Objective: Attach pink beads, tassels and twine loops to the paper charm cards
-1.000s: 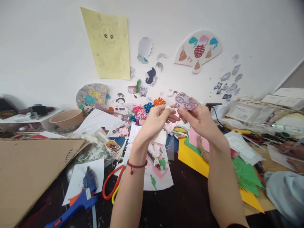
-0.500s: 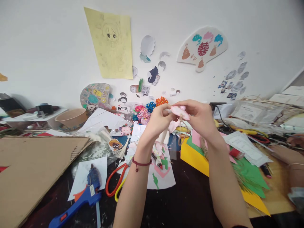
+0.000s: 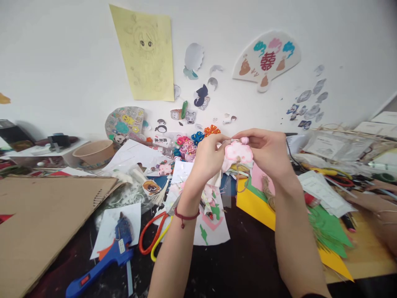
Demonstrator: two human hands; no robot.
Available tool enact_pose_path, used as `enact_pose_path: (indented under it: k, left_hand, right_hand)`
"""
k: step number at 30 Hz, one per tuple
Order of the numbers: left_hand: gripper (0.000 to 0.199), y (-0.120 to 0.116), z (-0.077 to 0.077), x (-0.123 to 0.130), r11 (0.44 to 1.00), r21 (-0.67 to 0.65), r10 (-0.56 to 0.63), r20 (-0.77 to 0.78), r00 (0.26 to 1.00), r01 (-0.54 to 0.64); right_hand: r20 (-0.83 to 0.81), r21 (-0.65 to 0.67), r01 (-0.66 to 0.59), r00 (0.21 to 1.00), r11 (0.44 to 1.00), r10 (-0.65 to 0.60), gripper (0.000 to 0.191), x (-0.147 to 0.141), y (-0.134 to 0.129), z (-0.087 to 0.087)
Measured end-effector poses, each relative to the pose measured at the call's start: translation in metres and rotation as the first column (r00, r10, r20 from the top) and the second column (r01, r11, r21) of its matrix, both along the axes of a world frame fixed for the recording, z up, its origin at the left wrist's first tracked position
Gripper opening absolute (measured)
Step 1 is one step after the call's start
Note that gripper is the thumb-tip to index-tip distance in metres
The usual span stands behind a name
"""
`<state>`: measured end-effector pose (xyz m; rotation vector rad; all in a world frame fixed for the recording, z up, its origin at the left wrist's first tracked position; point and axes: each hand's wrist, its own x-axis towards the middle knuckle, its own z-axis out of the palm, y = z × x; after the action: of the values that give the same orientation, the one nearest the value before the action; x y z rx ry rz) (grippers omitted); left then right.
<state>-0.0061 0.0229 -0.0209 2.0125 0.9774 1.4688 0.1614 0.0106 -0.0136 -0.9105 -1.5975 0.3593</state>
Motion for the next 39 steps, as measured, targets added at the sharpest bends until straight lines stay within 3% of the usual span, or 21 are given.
enact_pose_path:
  k: [6,11,15,18,21,24,26,28,30,33,36,39]
  left_hand:
    - [0.022,0.004,-0.002,0.005,0.998,-0.037,-0.052,0.145,0.988,0.058]
    - [0.019,0.001,-0.001,0.01,1.0,-0.001,0.001,0.136,0.991,-0.001]
    - [0.017,-0.002,0.0,0.009,0.985,-0.109,-0.11,0.186,0.976,0.132]
    - [0.018,-0.001,0.0,0.006,0.979,-0.106,-0.151,0.184,0.971,0.173]
    - [0.013,0.005,-0.003,0.004,0.993,-0.02,-0.108,0.169,0.98,0.113]
    - [0.007,0.011,-0.006,0.005,0.998,0.05,-0.051,0.267,0.962,0.04]
    - [0.006,0.014,-0.009,0.008,0.995,0.098,-0.014,0.367,0.93,-0.024]
    - [0.008,0.015,-0.012,0.013,0.989,0.126,0.01,0.459,0.888,-0.076]
    - [0.005,0.015,-0.014,0.018,0.996,0.067,0.014,0.547,0.837,-0.06]
    - [0.006,0.014,-0.014,0.024,0.993,-0.071,-0.024,0.663,0.748,0.095]
    - [0.006,0.012,-0.013,0.026,0.976,-0.088,-0.078,0.716,0.694,0.2]
    - [0.005,0.012,-0.012,0.025,0.994,0.0,-0.08,0.674,0.734,0.108]
  right_hand:
    - [-0.026,0.021,0.113,0.993,0.993,-0.113,0.019,-0.003,-0.007,0.003]
    - [0.123,0.06,0.232,0.964,0.971,-0.238,0.012,-0.002,-0.006,0.002]
    - [0.24,0.102,0.247,0.934,0.964,-0.265,0.006,-0.002,-0.008,0.003]
    - [0.275,0.147,0.271,0.913,0.951,-0.302,0.004,-0.003,-0.01,0.003]
    - [0.171,0.118,0.204,0.96,0.972,-0.223,0.012,-0.005,-0.006,0.002]
    - [-0.065,-0.02,-0.022,0.998,1.0,0.021,0.018,-0.009,0.0,-0.001]
    - [-0.197,-0.117,-0.168,0.97,0.979,0.143,0.024,-0.013,0.003,-0.003]
    - [-0.246,-0.197,-0.235,0.952,0.952,0.184,0.033,-0.016,0.004,-0.005]
    - [-0.199,-0.23,-0.192,0.969,0.954,0.147,0.034,-0.02,0.006,-0.007]
    - [-0.058,-0.128,-0.028,0.998,0.991,0.021,0.018,-0.024,0.006,-0.01]
    - [-0.051,-0.023,0.027,0.998,0.999,-0.028,0.029,-0.028,0.004,-0.01]
    - [-0.11,0.017,-0.003,0.994,1.0,0.005,0.032,-0.031,0.002,-0.012]
